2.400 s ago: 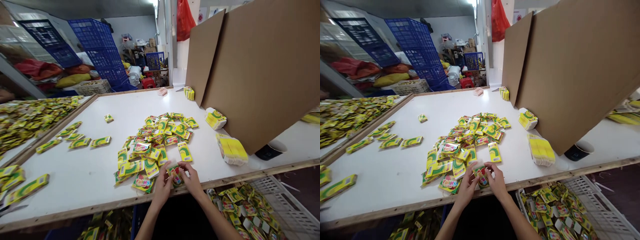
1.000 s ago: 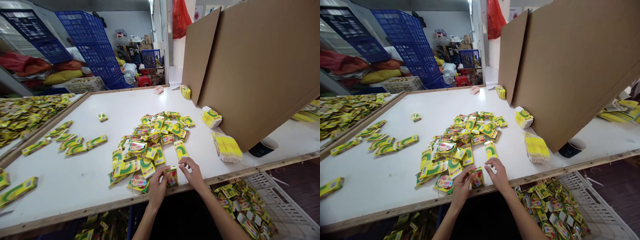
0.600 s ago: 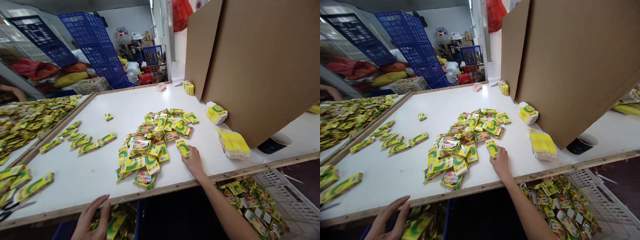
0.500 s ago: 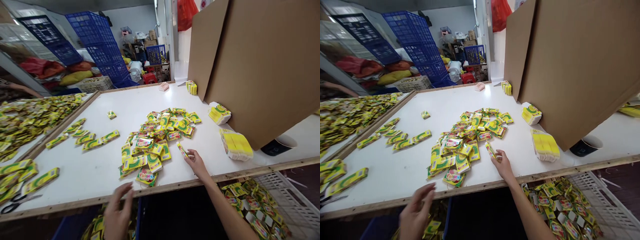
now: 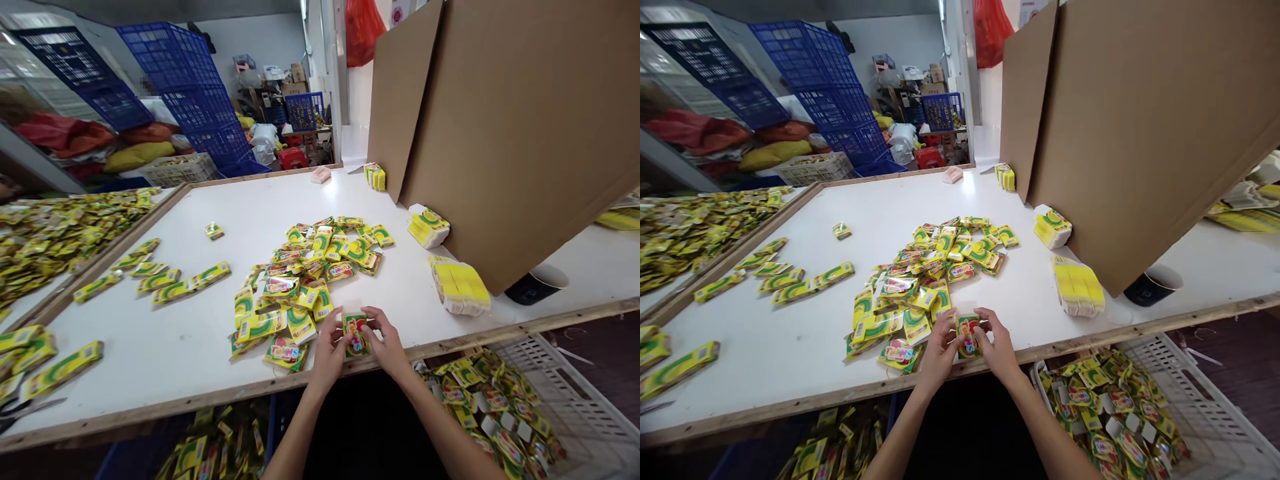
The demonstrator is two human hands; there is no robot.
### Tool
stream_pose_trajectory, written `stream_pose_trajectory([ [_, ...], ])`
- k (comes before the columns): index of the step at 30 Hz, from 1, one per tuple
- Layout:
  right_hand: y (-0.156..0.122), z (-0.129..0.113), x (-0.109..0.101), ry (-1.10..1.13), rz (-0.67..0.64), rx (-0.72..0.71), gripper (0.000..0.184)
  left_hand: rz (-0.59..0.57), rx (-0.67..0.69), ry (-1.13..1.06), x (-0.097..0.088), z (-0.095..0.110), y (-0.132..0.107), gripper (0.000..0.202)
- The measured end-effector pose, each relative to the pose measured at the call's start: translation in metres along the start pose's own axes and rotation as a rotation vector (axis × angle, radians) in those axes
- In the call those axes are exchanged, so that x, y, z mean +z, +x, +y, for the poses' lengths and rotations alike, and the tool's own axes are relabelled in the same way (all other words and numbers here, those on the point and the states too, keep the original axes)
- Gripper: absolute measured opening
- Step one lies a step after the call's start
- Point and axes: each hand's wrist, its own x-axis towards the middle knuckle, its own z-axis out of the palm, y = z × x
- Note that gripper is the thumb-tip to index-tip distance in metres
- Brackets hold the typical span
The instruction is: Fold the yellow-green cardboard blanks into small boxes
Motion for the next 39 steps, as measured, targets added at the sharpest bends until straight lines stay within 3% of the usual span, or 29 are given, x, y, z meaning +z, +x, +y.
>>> stream_pose_trajectory([
  [2,0.005,0.000,-0.003,-0.037,-0.080,-0.003,0.024,-0.048,-0.014,0.040,-0.003,-0.001,0.002,0.038],
  [5,0.015,0.000,-0.005,-0.077,-0.108,-0.018,0.017,-0.014,0.021,0.088,-0.002,-0.003,0.007,0.022],
  [11,0.023,0.003,-0.001,-0.079,0.033,-0.078,0.024,0.044,0.071,0.025,0.003,-0.005,0.014,0.039],
  [16,0.015,0.001,-0.004,-0.155,-0.054,-0.170,0.018,0.048,0.120,0.150,0.000,-0.001,0.011,0.021],
  [23,0.019,-0.009,-0.001,-0.217,0.001,-0.086,0.019,0.155,0.087,0.117,0.008,0.003,0.014,0.022],
  [31,0.017,-0.006,-0.007,-0.170,-0.037,-0.043,0.017,0.133,0.086,0.135,0.005,-0.003,0.015,0.020],
  [35,0.013,-0.004,-0.010,-0.138,-0.059,-0.064,0.020,0.135,0.108,0.192,0.002,0.001,0.006,0.019],
  [39,0.024,-0.007,0.002,-0.122,-0.037,-0.017,0.023,0.330,0.269,0.417,-0.029,0.030,-0.031,0.017],
])
